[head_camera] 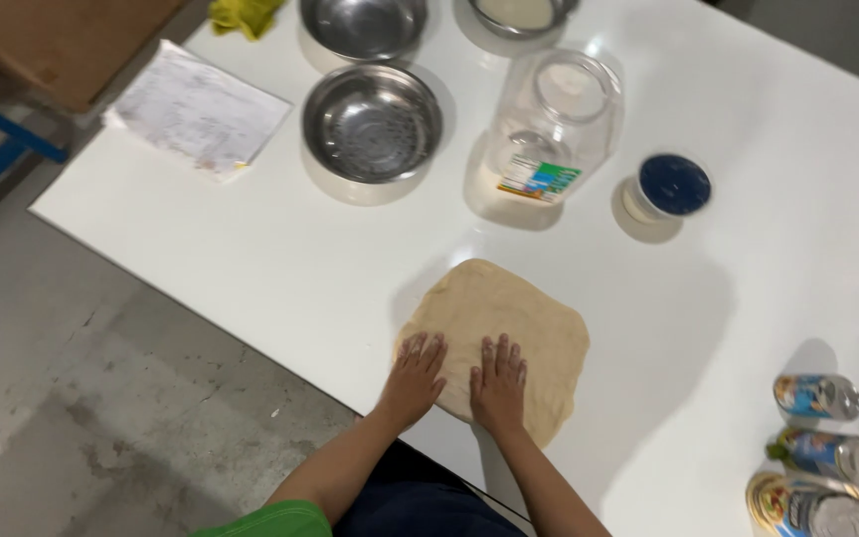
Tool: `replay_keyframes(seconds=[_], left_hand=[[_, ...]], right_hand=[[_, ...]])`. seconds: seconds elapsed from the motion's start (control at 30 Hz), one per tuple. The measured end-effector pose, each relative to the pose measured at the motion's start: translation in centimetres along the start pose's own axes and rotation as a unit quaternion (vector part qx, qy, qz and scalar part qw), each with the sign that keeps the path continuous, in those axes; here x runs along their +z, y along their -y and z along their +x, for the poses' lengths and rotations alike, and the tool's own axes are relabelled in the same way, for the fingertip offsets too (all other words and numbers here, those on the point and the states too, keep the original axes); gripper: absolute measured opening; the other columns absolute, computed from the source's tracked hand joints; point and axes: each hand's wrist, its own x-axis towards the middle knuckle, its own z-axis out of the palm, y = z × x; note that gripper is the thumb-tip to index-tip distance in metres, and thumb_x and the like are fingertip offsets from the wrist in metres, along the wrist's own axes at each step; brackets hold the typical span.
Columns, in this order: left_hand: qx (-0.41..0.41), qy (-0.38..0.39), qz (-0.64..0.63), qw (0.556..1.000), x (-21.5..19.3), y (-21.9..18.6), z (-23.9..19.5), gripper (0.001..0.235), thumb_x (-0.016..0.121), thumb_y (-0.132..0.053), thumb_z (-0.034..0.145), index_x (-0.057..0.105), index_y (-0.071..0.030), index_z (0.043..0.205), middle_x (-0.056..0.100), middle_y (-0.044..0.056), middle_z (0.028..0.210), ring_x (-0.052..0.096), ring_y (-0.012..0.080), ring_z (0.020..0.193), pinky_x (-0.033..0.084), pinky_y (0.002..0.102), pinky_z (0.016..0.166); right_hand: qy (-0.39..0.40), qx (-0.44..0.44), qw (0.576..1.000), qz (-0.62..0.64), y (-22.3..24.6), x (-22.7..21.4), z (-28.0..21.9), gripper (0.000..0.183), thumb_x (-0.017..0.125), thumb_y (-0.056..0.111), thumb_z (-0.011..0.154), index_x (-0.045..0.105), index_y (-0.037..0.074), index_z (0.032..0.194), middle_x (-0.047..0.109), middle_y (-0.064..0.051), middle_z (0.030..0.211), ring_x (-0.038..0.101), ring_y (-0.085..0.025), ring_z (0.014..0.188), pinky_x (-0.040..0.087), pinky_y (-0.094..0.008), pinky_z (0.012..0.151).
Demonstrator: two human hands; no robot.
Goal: The person removes a ball of dough from a metal bowl and places it on a white countertop. They flatten the dough by hand, then retrieve a wooden rolling pin and roll the dough into a large, thin sheet. The person periodically adjusts and stretches the dough with their hands to ensure even thickness.
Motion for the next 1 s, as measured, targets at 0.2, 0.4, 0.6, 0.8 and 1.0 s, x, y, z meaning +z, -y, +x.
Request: replay_keyframes(seconds=[0.2, 0.4, 0.6, 0.8, 1.0], left_hand=[[0.054, 0.078, -0.099, 0.99, -1.7, 4.1, -2.2, 0.064, 0.053, -0.037, 0.102, 0.033, -0.005, 0.154, 0.024, 0.014, 0.165, 0.016, 0.0368, 0.153, 0.011, 0.054, 0.123], [-0.006, 0.028, -0.077, 0.997, -3.8, 12.3, -9.3, 0.067, 0.06, -0.026, 0.097, 0.035, -0.008, 0.156, 0.025, 0.014, 0.166, 0.02, 0.0367, 0.152, 0.015, 0.058, 0.121], [-0.145, 0.052, -0.058, 0.986, -8.2, 30.1, -22.3, 0.061, 0.059, -0.031, 0.1, 0.035, -0.016, 0.154, 0.024, 0.01, 0.165, 0.027, 0.0326, 0.15, 0.021, 0.063, 0.118], [-0.286, -0.025, -0.068, 0.955, -12.6, 41.0, -30.8, 0.058, 0.056, -0.033, 0.099, 0.039, -0.017, 0.153, 0.026, 0.007, 0.165, 0.032, 0.0285, 0.148, 0.023, 0.061, 0.119], [-0.346, -0.086, -0.113, 0.927, -15.5, 50.0, -34.5, 0.055, 0.06, -0.033, 0.096, 0.048, -0.02, 0.148, 0.034, 0.006, 0.163, 0.037, 0.0278, 0.147, 0.024, 0.063, 0.117]], right_hand=[[0.029, 0.064, 0.997, -0.017, 4.1, -2.9, 0.7, 0.062, 0.04, 0.045, 0.104, 0.031, 0.018, 0.159, 0.017, -0.022, 0.168, 0.015, -0.047, 0.153, 0.012, -0.065, 0.118], [-0.026, 0.021, 0.998, -0.061, 3.8, 3.3, -2.5, 0.066, 0.039, 0.05, 0.102, 0.029, 0.02, 0.16, 0.014, -0.018, 0.17, 0.014, -0.045, 0.153, 0.011, -0.066, 0.119], [0.035, 0.147, 0.977, -0.151, 4.0, 7.3, -1.2, 0.072, 0.032, 0.061, 0.098, 0.025, 0.028, 0.162, 0.013, -0.014, 0.172, 0.015, -0.045, 0.154, 0.016, -0.07, 0.115], [-0.063, 0.366, 0.924, -0.089, 2.9, 12.7, -0.8, 0.092, 0.039, 0.069, 0.097, 0.028, 0.003, 0.161, 0.008, -0.035, 0.166, 0.008, -0.06, 0.149, 0.018, -0.07, 0.113], [0.209, 0.375, 0.896, -0.109, 3.4, 9.0, 6.0, 0.072, 0.044, 0.062, 0.103, 0.063, 0.004, 0.142, 0.052, -0.022, 0.155, 0.043, -0.04, 0.147, 0.032, -0.053, 0.121]])
